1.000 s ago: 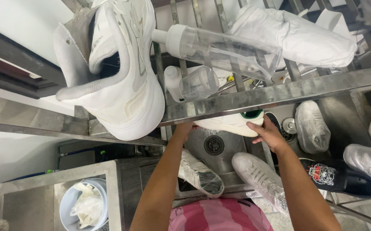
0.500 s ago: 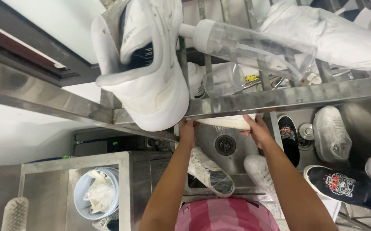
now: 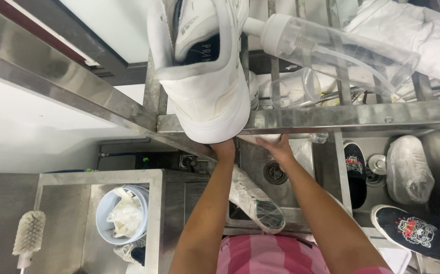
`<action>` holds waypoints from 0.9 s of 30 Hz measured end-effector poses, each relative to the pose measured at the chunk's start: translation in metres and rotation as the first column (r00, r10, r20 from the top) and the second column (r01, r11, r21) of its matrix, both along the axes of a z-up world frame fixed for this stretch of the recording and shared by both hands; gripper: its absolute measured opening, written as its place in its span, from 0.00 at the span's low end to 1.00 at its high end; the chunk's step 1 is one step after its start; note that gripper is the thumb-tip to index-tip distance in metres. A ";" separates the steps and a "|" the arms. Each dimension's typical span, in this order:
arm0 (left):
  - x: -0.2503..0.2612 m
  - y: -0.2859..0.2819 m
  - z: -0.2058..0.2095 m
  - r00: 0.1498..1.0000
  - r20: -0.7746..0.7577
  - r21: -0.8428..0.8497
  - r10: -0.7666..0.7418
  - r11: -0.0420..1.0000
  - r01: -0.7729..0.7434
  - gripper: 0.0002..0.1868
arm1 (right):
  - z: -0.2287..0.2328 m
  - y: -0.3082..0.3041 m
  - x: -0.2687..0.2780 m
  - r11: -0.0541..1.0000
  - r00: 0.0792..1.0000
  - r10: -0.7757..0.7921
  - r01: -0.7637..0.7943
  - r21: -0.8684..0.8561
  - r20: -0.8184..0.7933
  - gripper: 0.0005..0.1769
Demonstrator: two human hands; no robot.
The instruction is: The person cleans a pair of white sneakers with green accents in a stainless steel sink. They remove the shoes from plastic bags, scrub the soles and uppers with a blue brush, and rinse them under running water. The person handles the shoes one at a time, placing them back into the sink area after cleaning.
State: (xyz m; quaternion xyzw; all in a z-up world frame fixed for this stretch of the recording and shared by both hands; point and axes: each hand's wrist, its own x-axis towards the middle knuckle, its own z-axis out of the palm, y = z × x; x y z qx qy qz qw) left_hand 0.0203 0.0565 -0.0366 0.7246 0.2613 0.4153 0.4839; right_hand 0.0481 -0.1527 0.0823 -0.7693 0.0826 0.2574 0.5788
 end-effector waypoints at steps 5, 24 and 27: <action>-0.007 0.001 0.005 0.997 -0.083 0.209 -0.001 0.978 0.019 0.26 | -0.041 0.008 0.003 0.983 0.990 -0.126 0.117 0.140 0.056 0.52; 0.015 0.015 0.018 0.949 0.165 -0.269 -0.268 0.914 0.304 0.32 | -0.083 -0.026 0.003 0.753 0.955 0.215 -0.029 0.657 -0.204 0.32; 0.015 0.011 0.018 0.938 0.185 -0.318 -0.291 0.886 0.338 0.32 | -0.073 -0.021 0.006 0.876 0.987 0.085 -0.010 0.481 -0.134 0.36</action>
